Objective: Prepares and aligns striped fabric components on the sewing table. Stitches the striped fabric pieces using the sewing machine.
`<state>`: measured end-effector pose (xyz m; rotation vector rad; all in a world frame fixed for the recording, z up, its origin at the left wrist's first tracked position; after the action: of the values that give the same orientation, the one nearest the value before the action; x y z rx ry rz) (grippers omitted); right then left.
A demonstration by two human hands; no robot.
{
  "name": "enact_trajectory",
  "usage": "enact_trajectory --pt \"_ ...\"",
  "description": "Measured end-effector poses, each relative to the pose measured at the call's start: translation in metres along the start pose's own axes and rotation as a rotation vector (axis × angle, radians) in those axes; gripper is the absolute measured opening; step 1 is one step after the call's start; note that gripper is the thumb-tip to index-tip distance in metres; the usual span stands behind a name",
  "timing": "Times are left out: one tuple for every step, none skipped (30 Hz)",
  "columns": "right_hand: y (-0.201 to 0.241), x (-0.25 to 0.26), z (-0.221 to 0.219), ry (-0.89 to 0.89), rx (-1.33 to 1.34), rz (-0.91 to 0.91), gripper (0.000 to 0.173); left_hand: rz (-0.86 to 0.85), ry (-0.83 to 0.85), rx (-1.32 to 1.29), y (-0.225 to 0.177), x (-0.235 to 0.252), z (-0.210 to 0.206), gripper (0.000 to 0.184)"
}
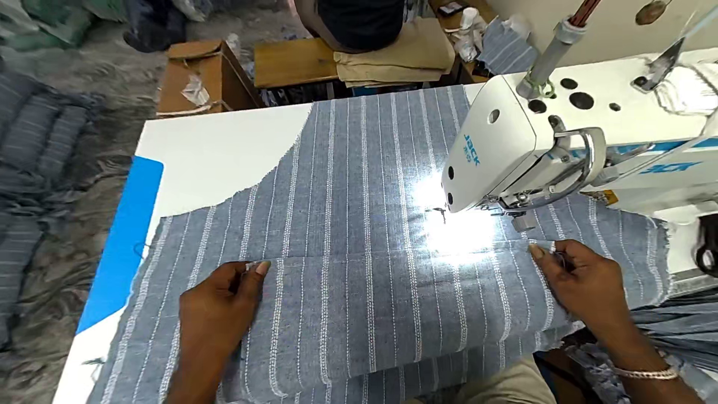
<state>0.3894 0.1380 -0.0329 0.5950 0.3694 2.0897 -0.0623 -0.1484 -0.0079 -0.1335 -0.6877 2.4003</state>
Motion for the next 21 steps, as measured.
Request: enact_trajectory --pt "0.0002 -0.0009 -0.0002 0.001 0.001 -0.009 0.039 0.005 0.003 0.016 -0.0003 0.0012 -0.0008 0.037" --pt "-0.0006 -0.0019 -0.0005 -0.003 0.002 -0.011 0.040 0.007 0.007 0.027 -0.0006 0.0021 -0.0008 0.037" --pt "-0.0019 -0.0025 -0.0011 -0.013 0.006 -0.007 0.040 0.006 0.012 0.034 -0.0007 0.0030 -0.0003 0.036" --pt "-0.0030 -0.0028 -0.0018 -0.024 0.012 -0.001 0.040 0.005 0.016 0.037 -0.0004 0.0037 0.0000 0.036" --pt "-0.0038 -0.0032 -0.0024 -0.029 0.019 0.001 0.040 0.001 0.018 0.042 0.0001 0.0040 -0.0001 0.036" --pt "-0.0041 -0.0036 -0.0027 -0.027 0.018 -0.002 0.040 -0.002 0.020 0.045 0.0011 0.0042 -0.0005 0.037" --pt "-0.0041 -0.0036 -0.0028 -0.021 0.011 -0.007 0.040 -0.002 0.022 0.047 0.0015 0.0045 -0.0008 0.036" --pt "-0.0037 -0.0033 -0.0027 -0.016 0.005 -0.013 0.040 0.000 0.023 0.051 0.0016 0.0051 -0.0009 0.036" --pt "-0.0030 -0.0029 -0.0025 -0.010 0.003 -0.019 0.039 -0.001 0.021 0.058 0.0012 0.0054 -0.0007 0.036" --pt "-0.0026 -0.0023 -0.0025 -0.008 0.004 -0.023 0.039 -0.003 0.019 0.065 0.0009 0.0054 -0.0005 0.035" --pt "-0.0030 -0.0014 -0.0032 -0.011 0.004 -0.025 0.039 -0.007 0.018 0.073 0.0010 0.0058 -0.0003 0.035" --pt "-0.0041 0.0001 -0.0049 -0.023 -0.003 -0.029 0.041 -0.011 0.020 0.078 0.0015 0.0067 -0.0001 0.035" --pt "-0.0045 0.0009 -0.0054 -0.026 -0.006 -0.033 0.042 -0.013 0.027 0.083 0.0015 0.0076 0.0002 0.034" --pt "-0.0044 0.0013 -0.0051 -0.025 -0.009 -0.036 0.043 -0.013 0.033 0.088 0.0010 0.0083 0.0004 0.033" --pt "-0.0040 0.0016 -0.0048 -0.025 -0.007 -0.039 0.043 -0.014 0.034 0.100 0.0004 0.0085 0.0002 0.033" --pt "-0.0033 0.0020 -0.0043 -0.023 -0.005 -0.043 0.042 -0.019 0.032 0.121 -0.0005 0.0079 -0.0002 0.034" --pt "-0.0025 0.0023 -0.0040 -0.019 -0.006 -0.045 0.041 -0.027 0.025 0.149 -0.0018 0.0067 -0.0009 0.035" --pt "-0.0017 0.0027 -0.0038 -0.017 -0.010 -0.048 0.040 -0.040 0.010 0.187 -0.0035 0.0052 -0.0014 0.038" --pt "-0.0011 0.0030 -0.0038 -0.017 -0.018 -0.051 0.039 -0.052 -0.012 0.225 -0.0055 0.0038 -0.0019 0.041" --pt "-0.0003 0.0033 -0.0032 -0.014 -0.026 -0.056 0.038 -0.069 -0.037 0.260 -0.0062 0.0026 -0.0024 0.046" --pt "-0.0001 0.0034 -0.0029 -0.014 -0.040 -0.056 0.038 -0.091 -0.057 0.281 -0.0043 0.0021 -0.0031 0.052"
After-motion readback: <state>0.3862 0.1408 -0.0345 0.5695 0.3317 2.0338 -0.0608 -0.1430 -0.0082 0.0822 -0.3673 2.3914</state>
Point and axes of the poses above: each hand's wrist, its own x-axis towards the middle knuckle, its own z-axis out of the back of the hand, y = z × x, the point moved 1 cm from there along x, towards the middle knuckle, and after that the axes turned 7 degrees about z, right-handed, at the moved point
